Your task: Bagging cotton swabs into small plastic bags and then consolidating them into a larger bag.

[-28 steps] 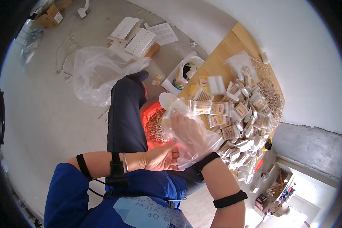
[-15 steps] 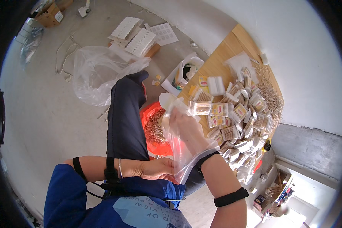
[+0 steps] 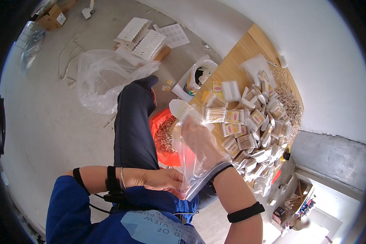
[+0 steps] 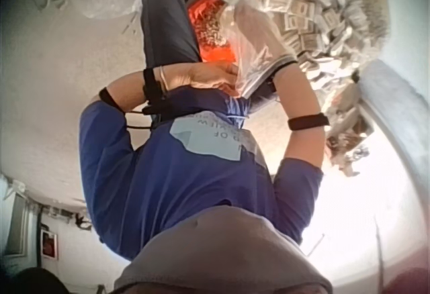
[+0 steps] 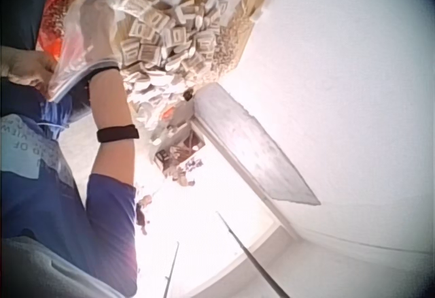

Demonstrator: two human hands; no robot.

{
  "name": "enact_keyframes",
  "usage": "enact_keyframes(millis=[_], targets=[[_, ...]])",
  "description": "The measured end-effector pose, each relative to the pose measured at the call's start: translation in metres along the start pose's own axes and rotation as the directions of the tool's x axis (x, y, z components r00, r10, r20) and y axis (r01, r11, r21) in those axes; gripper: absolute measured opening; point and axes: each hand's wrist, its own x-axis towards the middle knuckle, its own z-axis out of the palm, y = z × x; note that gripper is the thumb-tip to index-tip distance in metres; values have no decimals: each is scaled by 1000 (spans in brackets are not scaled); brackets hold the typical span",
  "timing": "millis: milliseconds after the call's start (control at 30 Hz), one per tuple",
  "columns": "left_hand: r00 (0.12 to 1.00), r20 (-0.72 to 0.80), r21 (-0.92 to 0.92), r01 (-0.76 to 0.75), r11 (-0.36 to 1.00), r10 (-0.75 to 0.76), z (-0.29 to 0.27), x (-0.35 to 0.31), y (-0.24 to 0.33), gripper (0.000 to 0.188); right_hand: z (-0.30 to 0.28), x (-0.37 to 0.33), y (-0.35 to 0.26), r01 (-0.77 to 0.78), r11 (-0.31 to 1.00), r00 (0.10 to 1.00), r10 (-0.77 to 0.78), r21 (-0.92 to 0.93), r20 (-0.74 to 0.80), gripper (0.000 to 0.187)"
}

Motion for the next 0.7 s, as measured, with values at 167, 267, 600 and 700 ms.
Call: enact_keyframes(millis=[167, 267, 600, 700], targets=[[1000, 6, -2, -1, 1000, 1, 1, 0, 0, 21, -1, -2, 0, 46, 956, 990, -82, -288, -115, 15], [999, -15, -29, -51, 998, 50, 3, 1, 0, 21, 2, -5, 4, 107, 939, 975, -163, -326, -151, 13], [984, -108, -153, -156, 976, 140, 14, 10, 6, 17, 7, -48, 10, 124, 990, 986, -115, 64, -122, 26], [982, -96, -175, -177, 969, 162, 7, 14, 4, 18, -49, -83, 19, 384, 917, 919, -368, 110, -141, 27]])
